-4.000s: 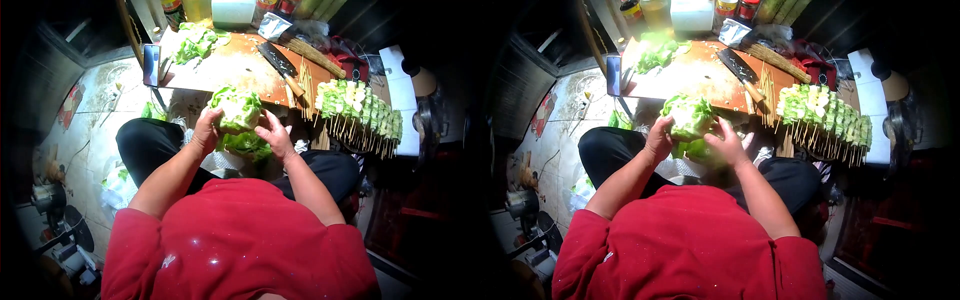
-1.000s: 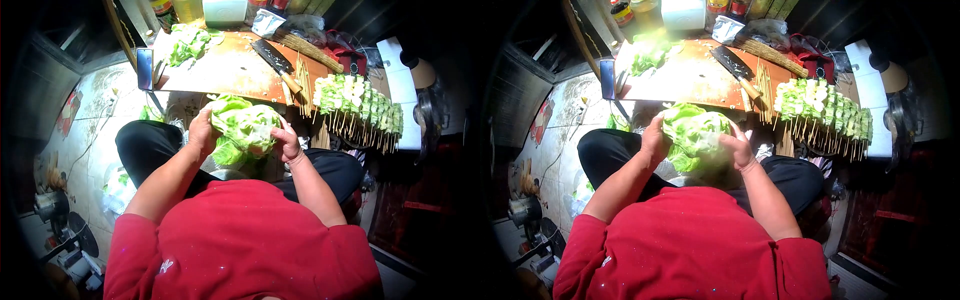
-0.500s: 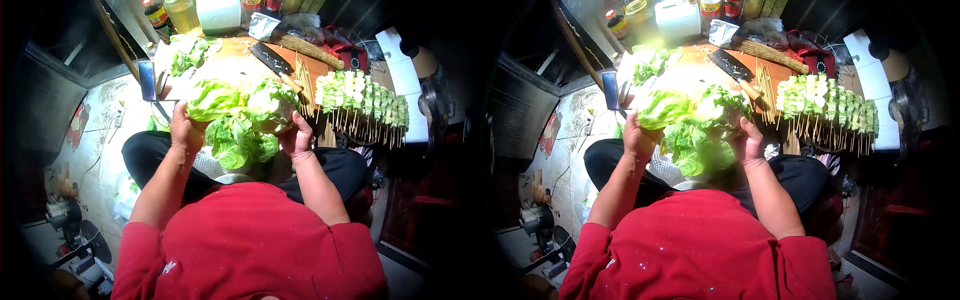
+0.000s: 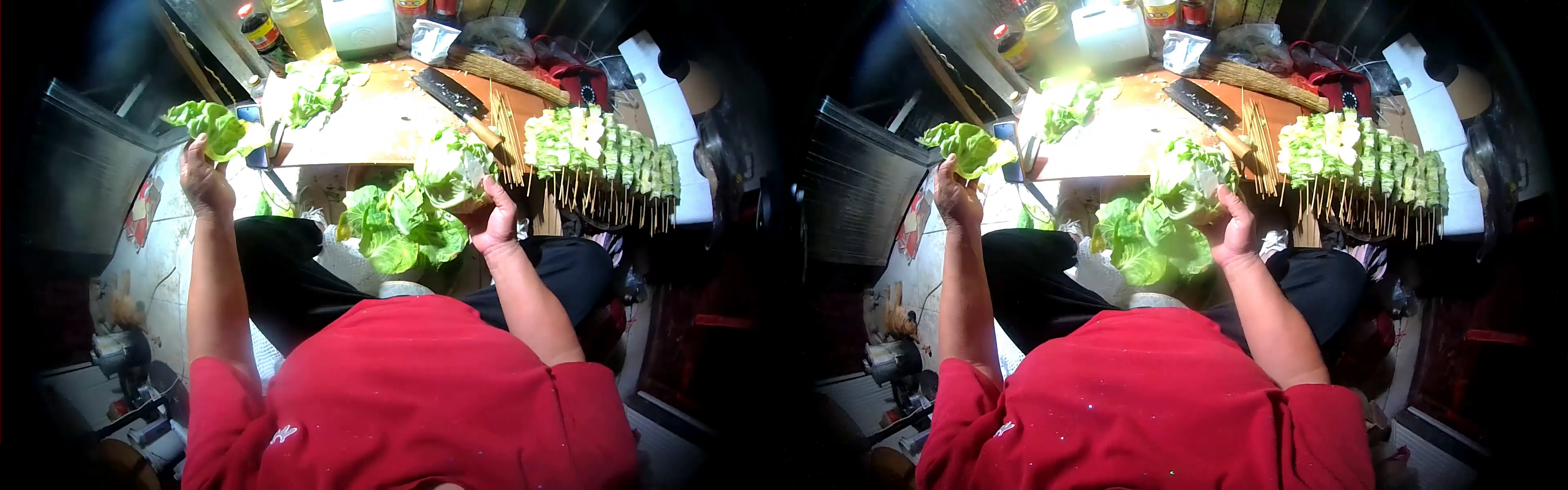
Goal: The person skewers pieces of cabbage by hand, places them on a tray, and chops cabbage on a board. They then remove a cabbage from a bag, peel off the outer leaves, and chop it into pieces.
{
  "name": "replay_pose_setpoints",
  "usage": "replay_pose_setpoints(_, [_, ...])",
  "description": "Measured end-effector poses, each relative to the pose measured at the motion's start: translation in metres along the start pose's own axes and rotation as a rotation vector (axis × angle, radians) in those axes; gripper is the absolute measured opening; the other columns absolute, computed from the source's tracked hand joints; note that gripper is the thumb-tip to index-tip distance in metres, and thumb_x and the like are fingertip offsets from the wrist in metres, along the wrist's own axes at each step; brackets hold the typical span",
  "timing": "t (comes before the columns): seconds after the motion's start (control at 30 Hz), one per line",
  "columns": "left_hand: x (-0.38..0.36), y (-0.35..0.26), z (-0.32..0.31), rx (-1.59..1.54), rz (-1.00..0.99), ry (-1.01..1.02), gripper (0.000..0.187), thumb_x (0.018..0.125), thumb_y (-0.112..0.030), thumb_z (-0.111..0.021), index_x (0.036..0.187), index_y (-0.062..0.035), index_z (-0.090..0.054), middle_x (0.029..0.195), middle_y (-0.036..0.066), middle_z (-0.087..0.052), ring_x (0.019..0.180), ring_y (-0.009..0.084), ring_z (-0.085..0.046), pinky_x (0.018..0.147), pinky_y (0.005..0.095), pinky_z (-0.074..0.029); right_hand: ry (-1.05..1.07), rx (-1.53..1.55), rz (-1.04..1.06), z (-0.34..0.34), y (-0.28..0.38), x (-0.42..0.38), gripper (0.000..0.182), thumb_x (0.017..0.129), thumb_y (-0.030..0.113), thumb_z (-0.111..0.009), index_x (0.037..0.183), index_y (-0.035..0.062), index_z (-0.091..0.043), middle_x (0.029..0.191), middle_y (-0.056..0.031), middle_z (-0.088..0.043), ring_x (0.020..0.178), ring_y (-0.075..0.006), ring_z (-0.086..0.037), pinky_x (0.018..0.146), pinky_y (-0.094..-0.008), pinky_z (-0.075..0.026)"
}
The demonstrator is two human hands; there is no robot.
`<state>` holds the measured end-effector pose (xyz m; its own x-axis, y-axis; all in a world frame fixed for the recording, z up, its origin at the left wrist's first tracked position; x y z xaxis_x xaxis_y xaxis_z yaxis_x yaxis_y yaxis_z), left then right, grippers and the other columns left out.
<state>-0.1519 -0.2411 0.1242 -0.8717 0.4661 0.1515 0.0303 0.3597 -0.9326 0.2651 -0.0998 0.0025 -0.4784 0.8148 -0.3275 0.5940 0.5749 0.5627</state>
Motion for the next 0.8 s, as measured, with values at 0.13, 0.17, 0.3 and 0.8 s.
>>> replay_pose_setpoints(0.13, [0.011, 0.007, 0.018, 0.006, -0.071, -0.022, 0.027, 0.088, -0.017, -0.056, 0.110, -0.0009, -0.055, 0.103, 0.009, -0.061, 0.097, 0.0182, -0.060, 0.084, 0.0290, -0.048, 0.048, -0.021, 0.008, -0.006, 0.000, -0.002, 0.054, 0.085, 0.035, -0.063, 0.127, 0.0035, -0.051, 0.121, -0.0123, -0.059, 0.110, -0.0285, -0.058, 0.094, -0.0460, -0.049])
replay_pose_setpoints(0.17, [0.008, 0.005, 0.018, 0.005, -0.071, -0.022, 0.027, 0.088, -0.017, -0.056, 0.110, -0.0009, -0.055, 0.103, 0.009, -0.061, 0.097, 0.0182, -0.060, 0.084, 0.0290, -0.048, 0.044, -0.026, 0.006, -0.006, 0.000, -0.003, 0.054, 0.085, 0.035, -0.063, 0.128, 0.0035, -0.051, 0.121, -0.0123, -0.059, 0.110, -0.0283, -0.058, 0.094, -0.0456, -0.049])
replay_pose_setpoints(0.3, [0.005, 0.004, 0.019, 0.048, -0.081, 0.000, 0.032, 0.085, -0.013, -0.059, 0.111, 0.0044, -0.056, 0.101, 0.009, -0.063, 0.093, 0.0168, -0.060, 0.083, 0.0270, -0.048, 0.035, -0.053, -0.001, -0.005, -0.004, -0.003, 0.054, 0.085, 0.035, -0.062, 0.128, 0.0037, -0.051, 0.120, -0.0122, -0.059, 0.110, -0.0278, -0.058, 0.094, -0.0449, -0.049])
replay_pose_setpoints(0.8, [0.000, 0.007, 0.025, 0.126, -0.057, -0.074, 0.037, 0.082, -0.012, -0.064, 0.114, 0.0051, -0.058, 0.101, 0.009, -0.063, 0.090, 0.0157, -0.060, 0.083, 0.0259, -0.047, -0.011, 0.023, -0.057, -0.009, -0.012, -0.004, 0.034, 0.086, 0.023, -0.061, 0.112, 0.0016, -0.062, 0.101, -0.0102, -0.066, 0.094, -0.0248, -0.063, 0.083, -0.0395, -0.053])
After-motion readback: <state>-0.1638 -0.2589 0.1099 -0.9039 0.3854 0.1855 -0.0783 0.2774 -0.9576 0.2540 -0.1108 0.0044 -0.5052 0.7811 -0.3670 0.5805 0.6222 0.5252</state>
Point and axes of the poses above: each hand's wrist, its own x-axis towards the middle knuckle, its own z-axis out of the back of the hand, y = z × x, the point moved 6 cm from there along x, towards the middle knuckle
